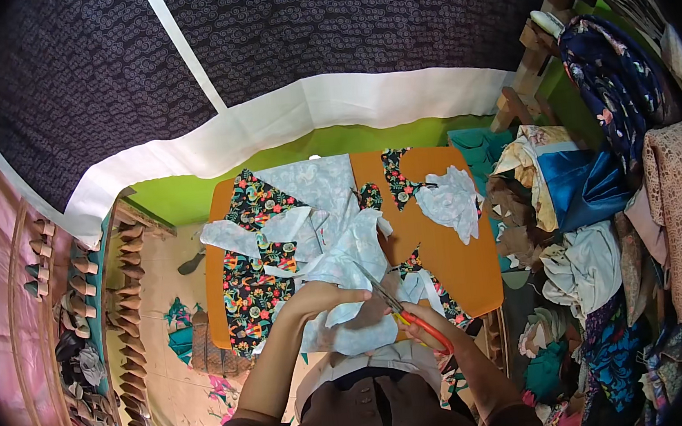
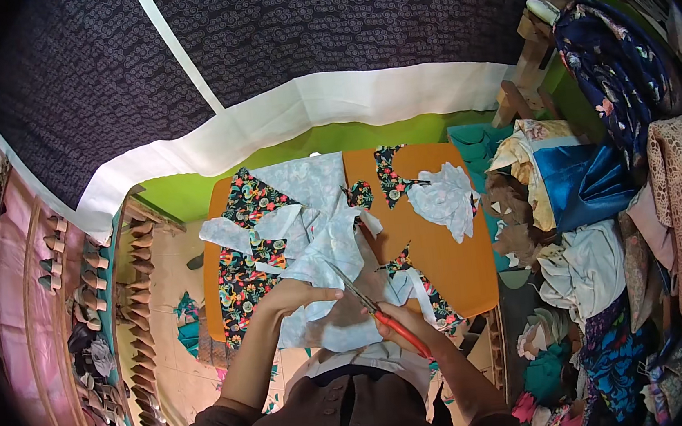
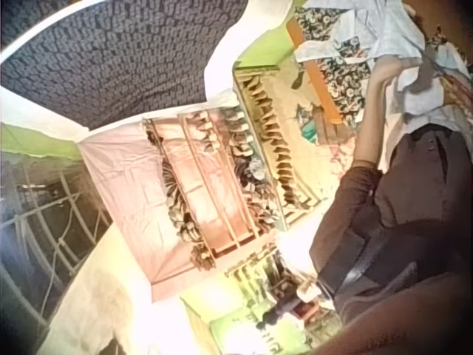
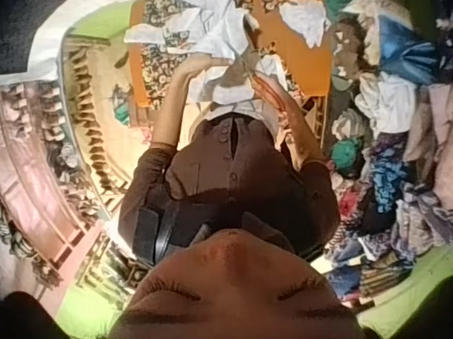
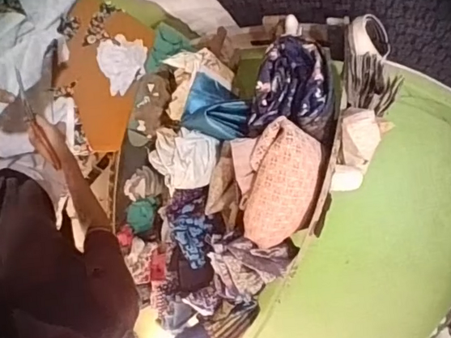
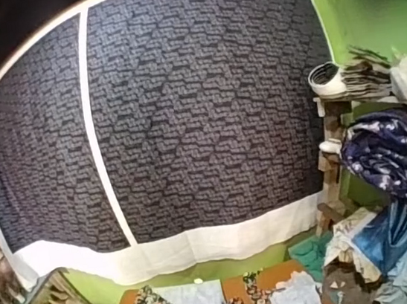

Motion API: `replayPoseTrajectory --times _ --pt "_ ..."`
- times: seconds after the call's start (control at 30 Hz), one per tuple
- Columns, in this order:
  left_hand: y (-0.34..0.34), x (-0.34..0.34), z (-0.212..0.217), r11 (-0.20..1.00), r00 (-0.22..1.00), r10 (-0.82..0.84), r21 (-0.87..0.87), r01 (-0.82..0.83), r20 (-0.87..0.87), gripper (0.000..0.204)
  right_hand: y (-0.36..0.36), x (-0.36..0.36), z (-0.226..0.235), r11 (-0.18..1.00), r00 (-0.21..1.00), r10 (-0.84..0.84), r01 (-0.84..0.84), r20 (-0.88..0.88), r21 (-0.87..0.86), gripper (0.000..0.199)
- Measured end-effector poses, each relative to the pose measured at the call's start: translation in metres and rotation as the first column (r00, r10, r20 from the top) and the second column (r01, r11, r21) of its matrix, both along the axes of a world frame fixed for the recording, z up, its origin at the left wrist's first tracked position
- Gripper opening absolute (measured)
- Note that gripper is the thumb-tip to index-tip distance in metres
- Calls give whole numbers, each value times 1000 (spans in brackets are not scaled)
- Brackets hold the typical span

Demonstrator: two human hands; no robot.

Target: Cutting out shapes from fabric using scissors on a work table.

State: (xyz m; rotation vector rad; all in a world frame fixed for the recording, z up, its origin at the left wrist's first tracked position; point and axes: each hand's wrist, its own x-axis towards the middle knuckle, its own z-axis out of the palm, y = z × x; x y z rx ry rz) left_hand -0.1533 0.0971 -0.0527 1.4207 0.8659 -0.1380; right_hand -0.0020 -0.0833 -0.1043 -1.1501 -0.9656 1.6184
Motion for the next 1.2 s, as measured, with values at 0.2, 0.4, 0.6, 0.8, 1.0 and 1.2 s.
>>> replayPoseTrajectory --times 0.2,0.4,0.6,0.8,1.0,1.2 --pt "-1 -6 -9 998 978 50 13 -53 201 66 -8 2 2 998 991 -53 51 127 22 49" --pt "-11 -2 -25 912 897 410 -82 -402 166 45 -10 -1 6 991 979 -120 109 164 73 36" --pt "-18 6 -22 945 884 310 -13 -326 350 39 -11 -7 2 980 979 -198 196 53 37 67" --pt "-10 0 -7 993 947 121 -31 -118 298 59 -14 -4 13 996 989 -77 70 -128 -60 76" --pt "-7 -1 -12 998 946 59 -52 -45 318 73 -18 5 1 993 999 -22 17 40 114 43" --pt "1 -9 -13 997 979 10 -75 5 204 77 -20 12 17 997 976 37 -51 214 62 34"
